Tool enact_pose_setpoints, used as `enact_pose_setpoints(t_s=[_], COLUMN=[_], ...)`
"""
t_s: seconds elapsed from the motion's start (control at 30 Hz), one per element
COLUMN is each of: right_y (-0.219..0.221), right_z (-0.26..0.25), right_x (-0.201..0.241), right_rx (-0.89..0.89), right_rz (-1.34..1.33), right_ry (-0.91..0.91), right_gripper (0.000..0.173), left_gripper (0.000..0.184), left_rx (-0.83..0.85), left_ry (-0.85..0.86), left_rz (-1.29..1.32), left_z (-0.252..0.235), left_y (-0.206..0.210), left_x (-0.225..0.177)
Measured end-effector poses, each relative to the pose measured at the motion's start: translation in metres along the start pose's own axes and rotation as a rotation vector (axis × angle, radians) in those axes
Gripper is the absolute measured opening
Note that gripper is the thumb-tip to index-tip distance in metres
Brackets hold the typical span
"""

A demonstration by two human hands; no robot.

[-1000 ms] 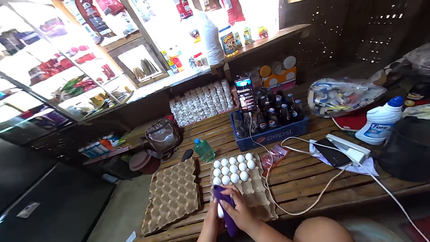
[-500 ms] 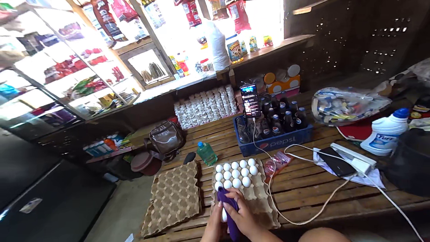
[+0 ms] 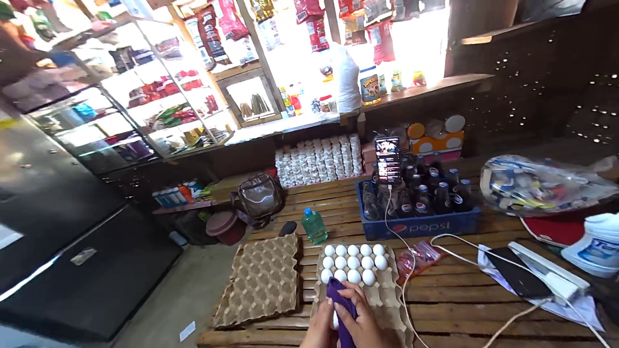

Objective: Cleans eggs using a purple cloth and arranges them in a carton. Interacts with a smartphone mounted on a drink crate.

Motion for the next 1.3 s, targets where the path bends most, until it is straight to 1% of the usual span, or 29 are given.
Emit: enact_pose_setpoints(t_s=[0.07,0.13,0.2,0.27,0.33,0.43,0.53,0.6,0.67,0.77,0.83,0.9,0.93,1.0,1.07,1.13,1.23,1.3], right_y=[-0.002,-0.002,0.002,0.008,0.009,0.004,-0.002,-0.005,-0.006,0.002,0.006,0.006,0.005,0.003,-0.001,-0.004,0.000,0.004], right_z=[-0.001,0.000,0.001,0.004,0.005,0.003,0.001,0.000,-0.001,0.002,0.004,0.004,0.003,0.002,0.001,0.000,0.002,0.004], right_x=[-0.004,-0.004,0.001,0.006,0.008,0.009,0.006,0.001,0.000,0.006,0.010,0.014,0.014,0.010,0.006,0.004,0.004,0.008], right_rx=[-0.021,-0.017,0.016,0.043,0.033,0.007,-0.029,-0.045,-0.043,0.002,0.021,0.015,0.015,0.007,-0.010,-0.030,-0.010,0.013], right_rz=[-0.018,-0.002,0.021,0.039,0.046,0.043,0.032,0.029,0.044,0.055,0.063,0.059,0.050,0.031,0.025,0.034,0.047,0.041], right_ry=[0.050,0.059,0.011,-0.053,-0.100,-0.113,-0.056,-0.003,0.014,-0.054,-0.128,-0.175,-0.170,-0.105,-0.036,-0.012,-0.047,-0.106], right_gripper=[0.031,0.032,0.032,0.033,0.033,0.031,0.029,0.031,0.032,0.030,0.030,0.028,0.028,0.029,0.029,0.030,0.028,0.027], left_gripper=[0.048,0.052,0.061,0.066,0.064,0.062,0.048,0.044,0.045,0.052,0.053,0.053,0.053,0.049,0.043,0.042,0.057,0.061], left_rx=[-0.017,-0.066,-0.128,-0.135,-0.108,-0.035,-0.018,-0.017,-0.052,-0.140,-0.141,-0.103,-0.065,-0.004,0.004,-0.024,-0.085,-0.084], left_ry=[0.012,0.006,-0.002,0.005,0.012,-0.050,-0.054,-0.037,-0.014,-0.006,0.005,-0.017,-0.035,-0.037,-0.027,-0.017,-0.001,0.015], left_rz=[0.000,0.076,0.201,0.246,0.184,0.081,0.009,0.020,0.096,0.216,0.192,0.085,0.028,-0.048,-0.043,0.032,0.190,0.220], left_z=[-0.003,-0.005,-0.006,-0.005,-0.003,0.001,-0.002,-0.004,-0.006,-0.005,-0.001,0.004,0.006,0.005,0.001,-0.002,-0.005,-0.004], left_y=[-0.004,-0.009,-0.011,-0.011,-0.010,-0.004,-0.005,-0.006,-0.009,-0.013,-0.012,-0.009,-0.007,-0.003,-0.003,-0.006,-0.009,-0.008], left_x=[0.000,-0.003,-0.009,-0.012,-0.011,-0.001,0.007,0.004,-0.001,-0.007,-0.010,-0.009,-0.005,0.000,0.002,-0.001,-0.007,-0.011])
Point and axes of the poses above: each hand's wrist, its own z-axis away from the middle knuckle, its own y-axis out of the palm, x = y × z, the point moved 10 cm from there along -z, towards the middle knuckle, and after that the axes turned 9 degrees about z, right-handed, at the moved point
